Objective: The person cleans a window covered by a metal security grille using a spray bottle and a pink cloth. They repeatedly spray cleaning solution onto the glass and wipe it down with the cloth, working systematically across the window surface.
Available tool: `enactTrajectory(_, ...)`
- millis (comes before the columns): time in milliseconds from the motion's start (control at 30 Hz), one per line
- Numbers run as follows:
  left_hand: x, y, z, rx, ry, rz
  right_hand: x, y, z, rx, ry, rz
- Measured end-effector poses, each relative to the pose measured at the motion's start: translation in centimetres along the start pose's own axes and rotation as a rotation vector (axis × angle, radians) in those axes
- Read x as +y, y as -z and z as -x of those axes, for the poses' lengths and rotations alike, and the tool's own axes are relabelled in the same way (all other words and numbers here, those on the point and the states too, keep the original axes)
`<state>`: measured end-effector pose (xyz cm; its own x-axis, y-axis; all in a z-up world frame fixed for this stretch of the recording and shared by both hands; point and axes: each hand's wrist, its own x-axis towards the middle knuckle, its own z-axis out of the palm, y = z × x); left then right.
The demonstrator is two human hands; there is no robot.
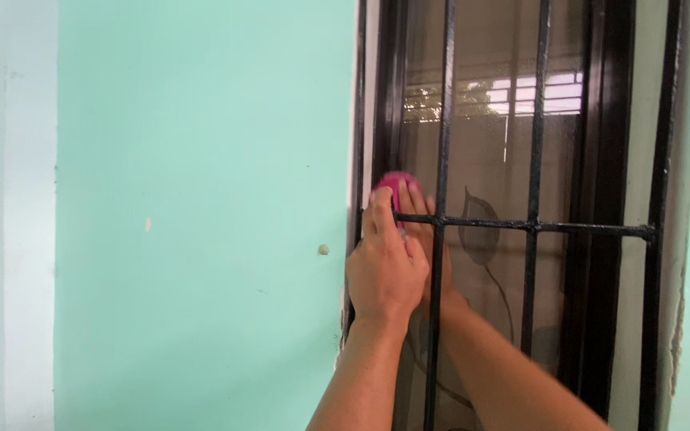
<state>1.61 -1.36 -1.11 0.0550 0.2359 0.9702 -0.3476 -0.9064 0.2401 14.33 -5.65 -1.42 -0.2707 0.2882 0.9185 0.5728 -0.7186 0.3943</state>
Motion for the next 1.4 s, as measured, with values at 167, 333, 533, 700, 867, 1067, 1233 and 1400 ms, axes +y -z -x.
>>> enactTrajectory(167, 0.3, 0.6, -0.1, -0.057, 0.062, 0.037, -1.8, 2.2, 2.2, -0.126, -0.020, -0.152)
enactTrajectory(333, 0.0, 0.7, 0.0, -0.017, -0.019, 0.037, 0.6, 1.7, -2.4, -0.118, 0.071, 0.084)
enactTrajectory(533, -0.3, 0.8, -0.1, -0.040, -0.026, 0.025, 2.7, 0.5, -7.2, -0.112, -0.043, -0.074)
enactTrajectory(700, -0.2, 0.4, 0.0, 0.018, -0.064, 0.071, 0.4, 1.3, -2.6, -0.073, -0.017, 0.083)
enactTrajectory(867, -0.2, 0.6, -0.1, -0.047, -0.002, 0.026, -2.8, 3.0, 2.8, -0.196, -0.222, -0.303)
enactTrajectory(1067, -0.2, 0.6, -0.2, -0.023, -0.052, 0.035, 0.7, 2.1, -2.0, -0.189, 0.010, -0.096)
enactTrajectory(1233, -0.6, 0.6, -0.2, -0.029, -0.070, 0.034, 2.8, 0.5, -6.9, -0.214, -0.046, -0.042)
enactTrajectory(1400, -0.7, 0.5, -0.2, -0.092, -0.029, 0.032, 0.7, 0.4, -2.5, -0.090, -0.062, -0.024)
